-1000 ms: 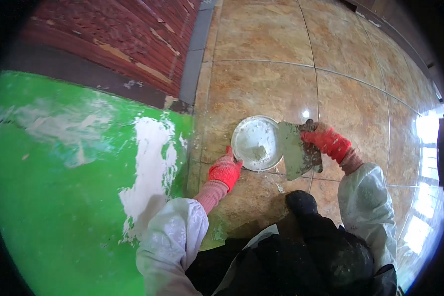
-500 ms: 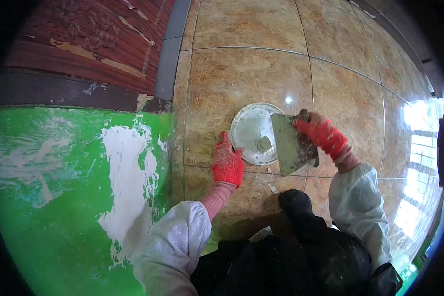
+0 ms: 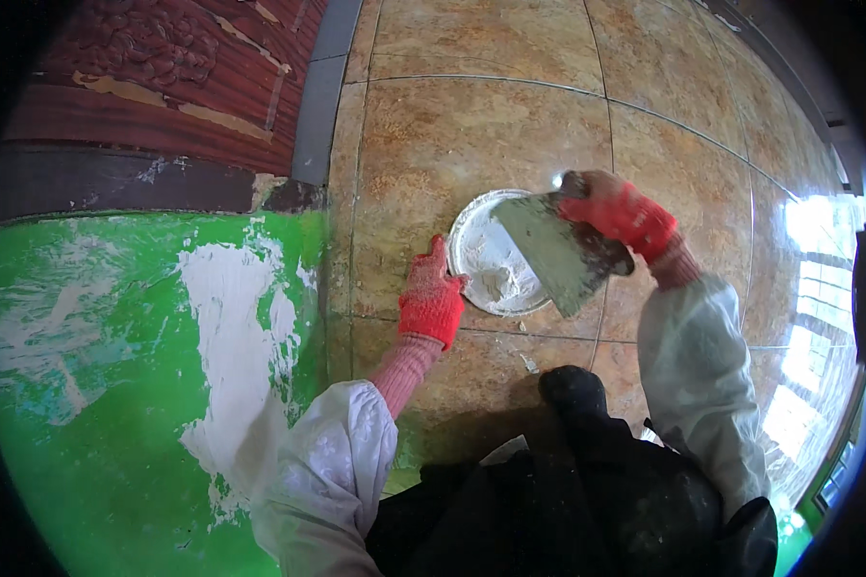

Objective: The person applies white putty to a green wall using a putty knife. They scoop the putty from a small plastic container on the tiled floor and spread it over cracks and damaged areas of the wall surface.

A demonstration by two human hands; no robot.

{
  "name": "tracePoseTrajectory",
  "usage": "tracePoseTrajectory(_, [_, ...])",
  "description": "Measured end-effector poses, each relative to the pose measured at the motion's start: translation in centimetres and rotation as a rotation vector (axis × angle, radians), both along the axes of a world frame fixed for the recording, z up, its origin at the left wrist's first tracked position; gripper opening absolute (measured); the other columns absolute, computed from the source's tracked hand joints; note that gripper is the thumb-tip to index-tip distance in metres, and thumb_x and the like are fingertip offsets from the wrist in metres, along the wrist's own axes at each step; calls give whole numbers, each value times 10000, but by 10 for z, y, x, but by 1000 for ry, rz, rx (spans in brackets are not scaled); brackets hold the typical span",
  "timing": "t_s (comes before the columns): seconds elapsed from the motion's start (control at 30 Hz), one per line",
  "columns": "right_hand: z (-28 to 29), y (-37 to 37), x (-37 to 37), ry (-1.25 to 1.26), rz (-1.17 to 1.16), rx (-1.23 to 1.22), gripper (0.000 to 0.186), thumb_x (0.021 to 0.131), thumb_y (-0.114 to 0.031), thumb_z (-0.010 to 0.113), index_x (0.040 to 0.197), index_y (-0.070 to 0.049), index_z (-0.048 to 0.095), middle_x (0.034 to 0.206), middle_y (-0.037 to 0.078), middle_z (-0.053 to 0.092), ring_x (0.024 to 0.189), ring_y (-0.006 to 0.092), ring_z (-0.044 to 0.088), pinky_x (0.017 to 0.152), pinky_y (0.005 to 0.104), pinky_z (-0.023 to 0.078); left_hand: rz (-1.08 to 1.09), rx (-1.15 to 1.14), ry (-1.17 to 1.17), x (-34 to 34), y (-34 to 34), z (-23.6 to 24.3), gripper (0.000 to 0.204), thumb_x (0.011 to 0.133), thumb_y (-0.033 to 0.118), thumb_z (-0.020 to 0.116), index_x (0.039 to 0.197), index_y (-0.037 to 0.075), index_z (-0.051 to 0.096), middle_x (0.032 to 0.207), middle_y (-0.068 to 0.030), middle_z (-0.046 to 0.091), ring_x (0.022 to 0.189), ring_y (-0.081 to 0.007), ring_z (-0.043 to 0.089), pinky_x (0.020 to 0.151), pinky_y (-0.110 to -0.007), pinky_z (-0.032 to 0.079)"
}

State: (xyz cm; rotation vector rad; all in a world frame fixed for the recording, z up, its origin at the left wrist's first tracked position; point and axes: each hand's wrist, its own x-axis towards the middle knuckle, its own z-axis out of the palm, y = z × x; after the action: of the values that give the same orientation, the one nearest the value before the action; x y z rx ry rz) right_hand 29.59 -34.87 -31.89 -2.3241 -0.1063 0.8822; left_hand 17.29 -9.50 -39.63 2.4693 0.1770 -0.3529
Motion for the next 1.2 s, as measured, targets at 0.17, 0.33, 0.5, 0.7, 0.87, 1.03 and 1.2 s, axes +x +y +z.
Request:
tracePoseTrajectory(0.17, [16, -20, -50, 73, -85, 165, 255, 795, -216, 629, 985, -50, 660, 853, 145, 680, 804, 277, 662, 694, 351, 512, -140, 53, -161, -6, -6, 7, 773, 779, 170, 697, 1420, 73, 276, 1096, -173, 545, 1001, -306, 561, 842, -406, 464])
tracePoseTrajectory(0.33, [20, -3, -73, -29, 228, 18, 224, 803, -170, 596, 993, -70, 659, 844, 155, 667, 796, 309, 646, 699, 389, 505, -332, -256, -149, -7, -10, 2, 858, 760, 137, 705, 1454, 100, 202, 1143, -170, 574, 1015, -302, 577, 851, -397, 469])
tracePoseTrajectory(0.5, [28, 18, -77, -178, 399, -122, 210, 795, -153, 589, 987, -90, 647, 794, 169, 648, 774, 346, 634, 670, 432, 497, -472, -189, -81, 11, -20, -5, 842, 761, 50, 674, 1458, 120, 207, 1146, -165, 583, 1021, -293, 584, 859, -379, 475])
tracePoseTrajectory(0.7, [35, 12, -81, -217, 259, -96, 180, 807, -154, 582, 969, -88, 624, 770, 172, 639, 769, 354, 633, 652, 446, 492, -256, -187, -253, 18, -33, 11, 729, 819, 95, 619, 1446, 105, 248, 1126, -136, 590, 1035, -287, 577, 858, -371, 471])
tracePoseTrajectory(0.87, [39, -3, -81, -192, 142, -155, 185, 812, -155, 577, 980, -92, 619, 782, 146, 648, 779, 346, 636, 669, 433, 496, -621, -37, -194, -29, -32, 11, 701, 810, 167, 635, 1423, 135, 298, 1115, -128, 579, 937, -289, 595, 785, -387, 486])
tracePoseTrajectory(1.03, [35, -6, -85, -187, 62, -38, 197, 825, -168, 574, 1002, -97, 623, 814, 126, 663, 795, 330, 642, 693, 417, 502, -757, -15, -290, -56, -50, -5, 696, 760, 185, 673, 1384, 160, 366, 1121, -75, 590, 933, -270, 594, 797, -390, 485])
tracePoseTrajectory(1.2, [30, -6, -87, -215, 76, -47, 204, 837, -164, 564, 1015, -89, 629, 830, 134, 669, 806, 323, 646, 705, 411, 506, -864, 118, -177, -57, -50, -4, 673, 736, 85, 627, 1368, 132, 401, 991, -65, 594, 896, -256, 577, 776, -371, 480])
